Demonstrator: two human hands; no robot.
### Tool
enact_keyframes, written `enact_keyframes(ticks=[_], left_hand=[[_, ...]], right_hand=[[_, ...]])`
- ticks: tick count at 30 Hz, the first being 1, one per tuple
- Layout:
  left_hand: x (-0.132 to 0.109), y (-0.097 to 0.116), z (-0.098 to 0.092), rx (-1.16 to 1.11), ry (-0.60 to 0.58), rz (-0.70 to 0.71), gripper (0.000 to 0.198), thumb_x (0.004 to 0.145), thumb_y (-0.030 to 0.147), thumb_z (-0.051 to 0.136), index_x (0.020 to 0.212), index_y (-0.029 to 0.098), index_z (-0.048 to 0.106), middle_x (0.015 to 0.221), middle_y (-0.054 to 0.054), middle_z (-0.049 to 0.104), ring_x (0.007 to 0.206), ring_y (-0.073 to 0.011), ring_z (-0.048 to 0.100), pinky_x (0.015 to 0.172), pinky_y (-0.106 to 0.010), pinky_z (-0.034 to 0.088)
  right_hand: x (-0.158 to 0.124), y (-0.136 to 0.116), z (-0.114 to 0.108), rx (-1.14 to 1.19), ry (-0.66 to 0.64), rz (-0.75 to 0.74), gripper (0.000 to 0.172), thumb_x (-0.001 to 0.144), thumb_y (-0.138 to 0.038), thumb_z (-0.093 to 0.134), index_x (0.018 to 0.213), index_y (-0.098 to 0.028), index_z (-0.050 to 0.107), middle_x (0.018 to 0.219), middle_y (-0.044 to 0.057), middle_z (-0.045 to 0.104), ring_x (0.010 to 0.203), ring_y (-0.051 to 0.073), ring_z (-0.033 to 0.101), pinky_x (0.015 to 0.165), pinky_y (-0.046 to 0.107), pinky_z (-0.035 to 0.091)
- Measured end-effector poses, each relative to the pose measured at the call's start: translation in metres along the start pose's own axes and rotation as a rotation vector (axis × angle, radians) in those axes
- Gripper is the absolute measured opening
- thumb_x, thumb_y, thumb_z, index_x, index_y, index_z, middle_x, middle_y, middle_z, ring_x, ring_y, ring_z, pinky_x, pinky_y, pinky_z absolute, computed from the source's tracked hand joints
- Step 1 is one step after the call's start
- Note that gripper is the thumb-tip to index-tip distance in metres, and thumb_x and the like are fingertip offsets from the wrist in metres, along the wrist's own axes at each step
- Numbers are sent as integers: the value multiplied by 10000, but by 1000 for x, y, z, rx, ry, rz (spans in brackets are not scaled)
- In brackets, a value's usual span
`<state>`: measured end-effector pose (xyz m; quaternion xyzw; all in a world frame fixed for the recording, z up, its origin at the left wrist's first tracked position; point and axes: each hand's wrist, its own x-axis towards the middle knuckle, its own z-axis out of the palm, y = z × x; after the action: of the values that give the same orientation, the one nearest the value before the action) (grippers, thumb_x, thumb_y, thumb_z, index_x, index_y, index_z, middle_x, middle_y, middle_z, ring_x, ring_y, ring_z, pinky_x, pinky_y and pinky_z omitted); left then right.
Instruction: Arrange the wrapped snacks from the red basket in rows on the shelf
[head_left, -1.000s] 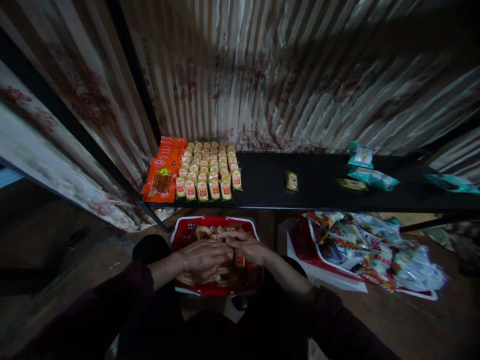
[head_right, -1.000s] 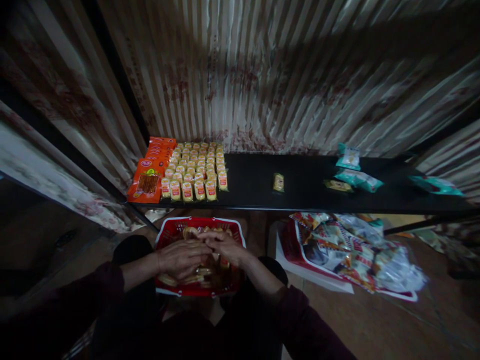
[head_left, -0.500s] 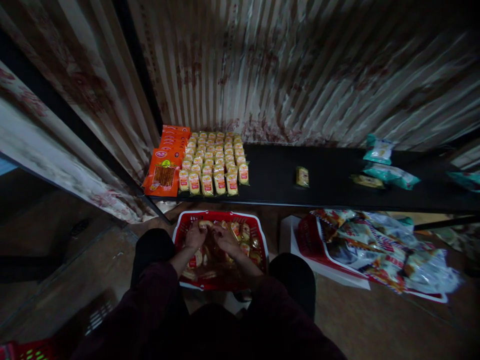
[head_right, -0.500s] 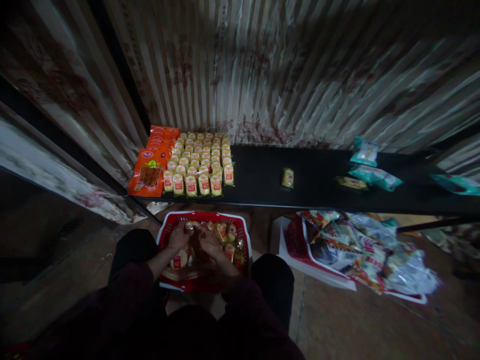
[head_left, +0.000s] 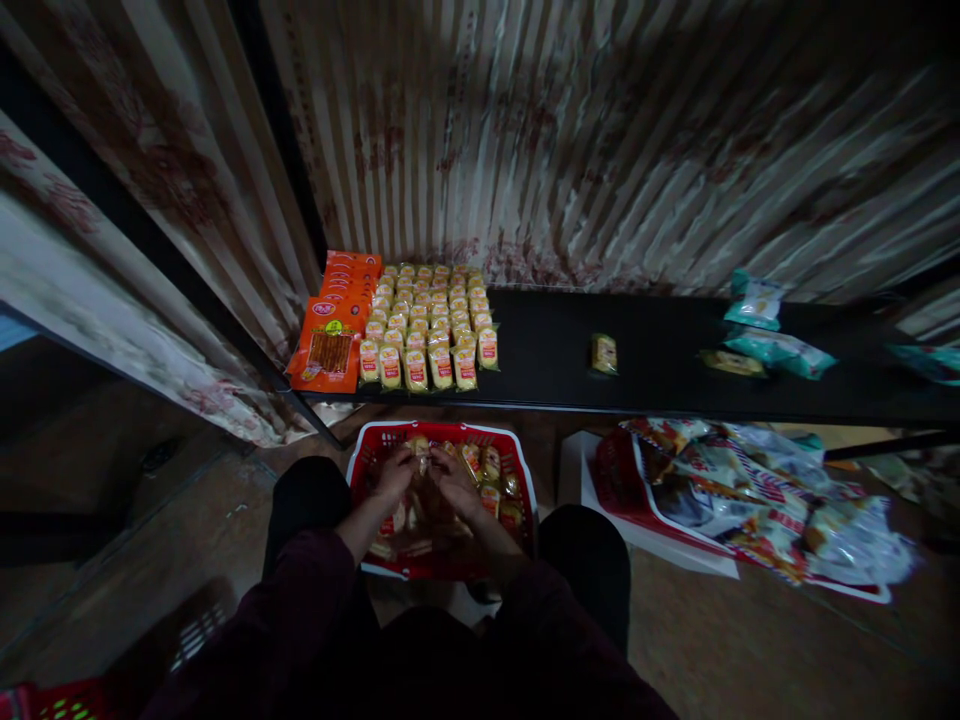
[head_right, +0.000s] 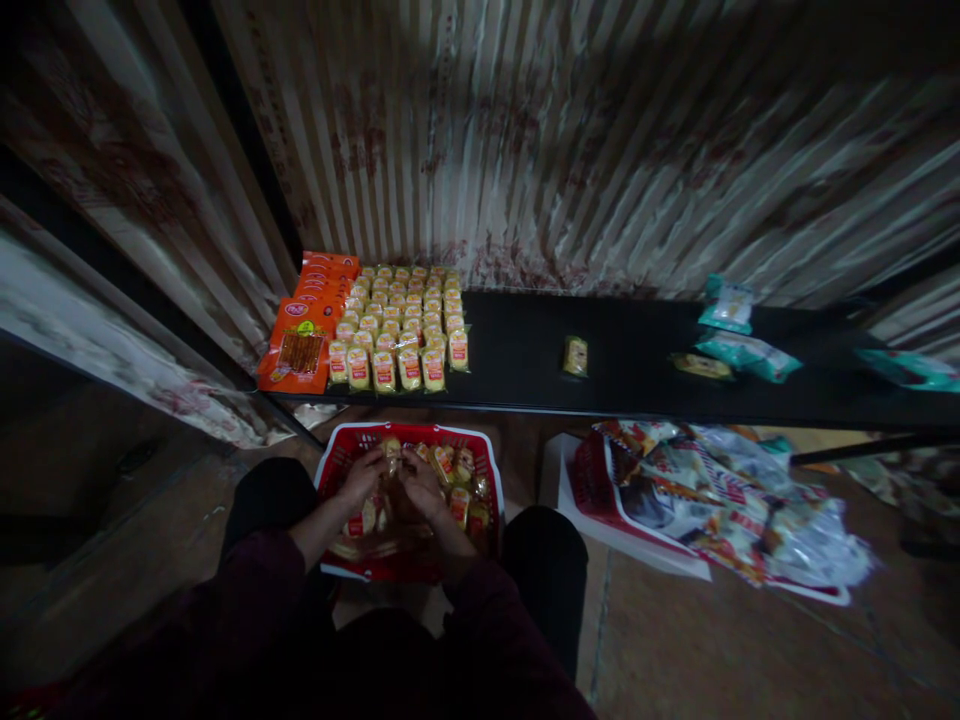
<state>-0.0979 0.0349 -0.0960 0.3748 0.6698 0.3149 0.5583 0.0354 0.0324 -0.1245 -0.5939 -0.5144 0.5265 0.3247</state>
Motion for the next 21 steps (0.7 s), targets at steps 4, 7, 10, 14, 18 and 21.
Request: enact_keyframes(ticks=[4, 7, 10, 14, 18, 21], left_hand=[[-10, 11, 3, -424, -71, -96, 264, 710, 238, 678, 954, 138, 676, 879, -54, 709, 688, -114, 618, 637, -213, 461], [-17, 22, 4, -561, -77, -116, 282, 634, 220, 747, 896, 144, 671, 861, -43, 698, 657, -93, 590, 616, -200, 434], [-23, 30, 6, -628, -103, -140, 275, 617, 214, 761, 863, 148, 656, 808, -32, 679, 658, -96, 585, 623, -207, 436], [-34, 39, 10, -670, -121, -129, 231, 632, 192, 740, 831, 151, 629, 780, -20, 658, 660, -95, 582, 616, -203, 435], [-46, 48, 12, -693, -157, -155, 209, 644, 162, 723, 813, 156, 600, 749, -3, 642, 635, -88, 573, 606, -200, 435], [-54, 55, 14, -711, -160, -176, 188, 659, 149, 705, 790, 162, 570, 714, 6, 629, 610, -92, 572, 598, -209, 438]], right_hand=[[-10, -12, -11, 261, 43, 18, 390, 684, -378, 677, 1047, -235, 678, 1043, 54, 705, 1000, 224, 637, 965, 414, 464], [-18, -28, -18, 396, 75, -3, 411, 646, -411, 728, 1018, -239, 700, 1049, 49, 706, 993, 226, 630, 948, 396, 465], [-26, -40, -23, 484, 83, 15, 436, 613, -405, 763, 1015, -246, 704, 1044, 40, 708, 974, 220, 633, 938, 384, 464], [-35, -47, -27, 562, 102, 21, 463, 589, -396, 785, 1020, -247, 703, 1062, 37, 704, 977, 217, 634, 928, 374, 465], [-43, -49, -32, 604, 129, 29, 457, 573, -365, 800, 1003, -242, 705, 1027, 36, 713, 947, 216, 645, 877, 361, 488], [-49, -52, -38, 634, 130, 53, 465, 570, -366, 810, 1004, -239, 702, 1005, 36, 717, 925, 217, 656, 841, 353, 501]])
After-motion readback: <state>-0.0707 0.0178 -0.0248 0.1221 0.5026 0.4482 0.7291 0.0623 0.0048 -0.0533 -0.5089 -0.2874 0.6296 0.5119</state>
